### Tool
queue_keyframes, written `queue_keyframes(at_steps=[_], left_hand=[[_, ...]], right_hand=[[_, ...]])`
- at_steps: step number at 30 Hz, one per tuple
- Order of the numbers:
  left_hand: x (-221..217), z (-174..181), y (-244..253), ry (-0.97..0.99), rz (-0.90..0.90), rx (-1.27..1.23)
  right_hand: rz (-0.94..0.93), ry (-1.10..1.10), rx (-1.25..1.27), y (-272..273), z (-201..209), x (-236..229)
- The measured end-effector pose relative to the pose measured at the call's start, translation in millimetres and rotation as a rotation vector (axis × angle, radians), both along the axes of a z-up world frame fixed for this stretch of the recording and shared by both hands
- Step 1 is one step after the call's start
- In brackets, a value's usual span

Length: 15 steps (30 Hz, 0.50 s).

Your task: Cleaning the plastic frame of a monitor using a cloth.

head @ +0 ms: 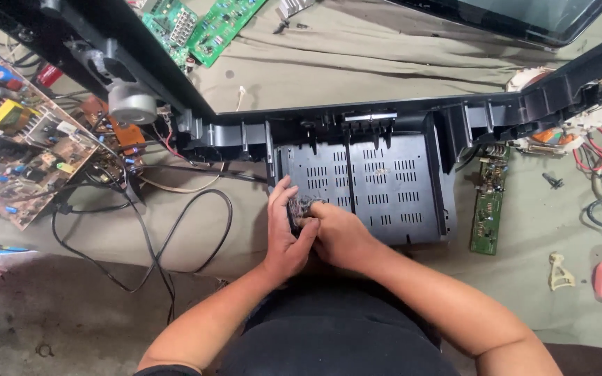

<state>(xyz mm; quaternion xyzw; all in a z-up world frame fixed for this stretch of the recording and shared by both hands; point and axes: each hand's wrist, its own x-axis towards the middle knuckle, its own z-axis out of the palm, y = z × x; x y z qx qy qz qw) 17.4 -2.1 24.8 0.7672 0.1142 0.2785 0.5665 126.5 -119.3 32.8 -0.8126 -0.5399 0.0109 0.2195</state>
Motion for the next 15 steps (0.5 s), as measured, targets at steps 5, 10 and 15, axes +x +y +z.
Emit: queue_keyframes(at_steps=[5,10,15], left_hand=[[0.0,6.4,-3.5,-0.003,0.000,-0.002],[0.7,-0.3,-4.8,0.006,0.040,-0.031],[0.2,0.7,-4.8,0.024,0.036,-0.033]], right_hand=[[0.105,0.268,-0.055,41.4,44.1,67.2],[-0.071,-0.091,0.068,117.5,-24.5,90.3],[-0.048,-0.162,-0.211,121.0,-16.9,83.3]])
